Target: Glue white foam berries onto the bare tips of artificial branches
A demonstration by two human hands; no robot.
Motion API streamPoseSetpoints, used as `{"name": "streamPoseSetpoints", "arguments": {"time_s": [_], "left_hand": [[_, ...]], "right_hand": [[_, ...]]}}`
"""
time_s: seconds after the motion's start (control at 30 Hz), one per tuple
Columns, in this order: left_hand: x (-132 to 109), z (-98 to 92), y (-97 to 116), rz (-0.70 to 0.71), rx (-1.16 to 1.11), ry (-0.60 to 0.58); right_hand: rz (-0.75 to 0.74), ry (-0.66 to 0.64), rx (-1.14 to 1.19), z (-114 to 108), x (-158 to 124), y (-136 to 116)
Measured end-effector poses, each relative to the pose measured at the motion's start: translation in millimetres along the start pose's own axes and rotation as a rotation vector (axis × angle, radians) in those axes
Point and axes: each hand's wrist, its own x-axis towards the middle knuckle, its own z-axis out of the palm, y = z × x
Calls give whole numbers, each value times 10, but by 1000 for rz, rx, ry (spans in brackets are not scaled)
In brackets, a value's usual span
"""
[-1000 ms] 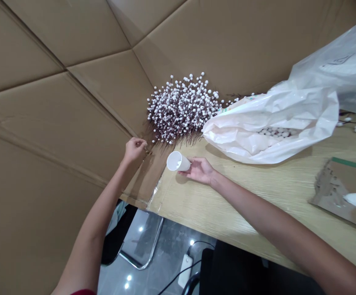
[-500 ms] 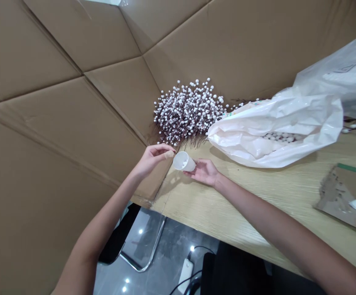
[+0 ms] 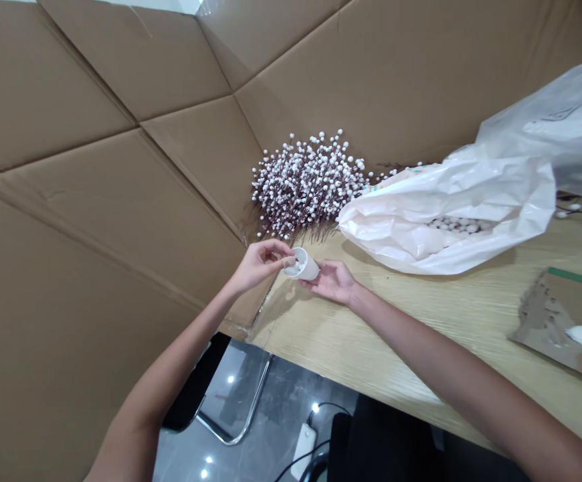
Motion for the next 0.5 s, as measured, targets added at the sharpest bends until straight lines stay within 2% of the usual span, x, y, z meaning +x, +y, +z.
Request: {"name": "streamPoseSetpoints", "arguments": {"time_s": [0.23,0.5], "left_hand": [[-15,15,19,30,-15,13],[-20,-30,-27,86,132,9]], "right_hand": [[-1,-2,1,0,2,-1],[-7,-1,10,-43,22,0]]}}
